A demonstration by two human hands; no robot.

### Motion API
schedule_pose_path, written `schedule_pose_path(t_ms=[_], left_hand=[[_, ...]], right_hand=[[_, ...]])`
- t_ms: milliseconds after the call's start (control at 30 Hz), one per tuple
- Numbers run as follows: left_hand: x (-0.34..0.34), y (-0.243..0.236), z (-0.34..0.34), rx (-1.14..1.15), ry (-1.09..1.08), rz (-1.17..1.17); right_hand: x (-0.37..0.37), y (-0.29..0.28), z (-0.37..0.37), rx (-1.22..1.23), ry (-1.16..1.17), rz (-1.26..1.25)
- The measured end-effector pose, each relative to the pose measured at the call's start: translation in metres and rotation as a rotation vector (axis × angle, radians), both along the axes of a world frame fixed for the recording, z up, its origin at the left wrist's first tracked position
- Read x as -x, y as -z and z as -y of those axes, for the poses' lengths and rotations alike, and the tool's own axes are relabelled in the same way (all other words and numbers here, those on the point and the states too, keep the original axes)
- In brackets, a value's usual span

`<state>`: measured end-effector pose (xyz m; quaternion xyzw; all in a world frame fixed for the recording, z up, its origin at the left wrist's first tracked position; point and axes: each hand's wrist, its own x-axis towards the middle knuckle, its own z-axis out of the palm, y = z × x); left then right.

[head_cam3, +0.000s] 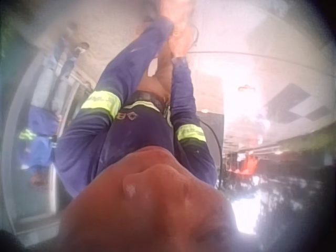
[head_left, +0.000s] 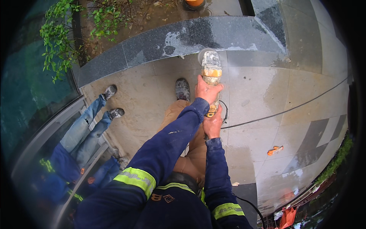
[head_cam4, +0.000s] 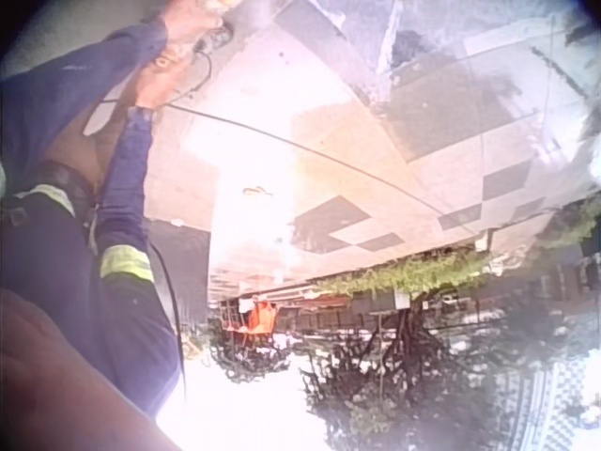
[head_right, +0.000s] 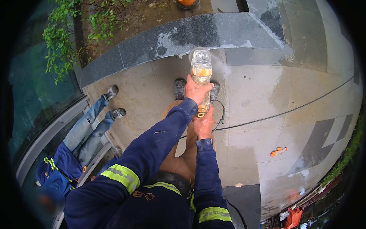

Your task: The person uses a handheld angle grinder to grind the edge of a dark stone step. The person holds the tool with both hands and moves it along the curved edge while a coworker stands nearby.

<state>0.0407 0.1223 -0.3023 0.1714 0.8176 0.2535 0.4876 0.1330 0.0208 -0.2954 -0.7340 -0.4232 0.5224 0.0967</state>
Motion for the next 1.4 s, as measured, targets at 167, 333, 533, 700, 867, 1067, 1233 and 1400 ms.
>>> schedule_pose_path(t_ms=[167, 333, 533, 700, 867, 1067, 1233, 1400], left_hand=[[0.022, 0.005, 0.023, -0.043, -0.048, -0.081], [-0.004, -0.011, 0.002, -0.056, 0.011, 0.014], [-0.020, 0.012, -0.011, -0.070, 0.020, 0.066], [0.000, 0.013, 0.006, -0.072, -0.038, -0.022], [0.021, 0.020, 0.025, -0.099, -0.107, -0.029], [-0.001, 0.033, 0.027, -0.225, -0.242, 0.152], [-0.027, 0.044, 0.016, -0.240, -0.217, 0.212], [-0.043, 0.041, 0.010, -0.168, -0.157, 0.207]], right_hand=[[0.018, -0.009, 0.015, -0.006, -0.073, -0.004], [0.000, -0.010, 0.003, 0.008, 0.050, 0.025], [-0.015, 0.001, -0.010, -0.014, 0.063, 0.046], [-0.004, 0.005, -0.002, 0.030, -0.016, 0.012], [0.010, -0.003, 0.004, 0.045, -0.093, -0.023], [-0.012, 0.002, 0.002, -0.031, -0.136, 0.057], [-0.033, 0.003, -0.006, -0.028, -0.107, 0.126], [-0.043, 0.005, -0.008, -0.015, -0.050, 0.151]])
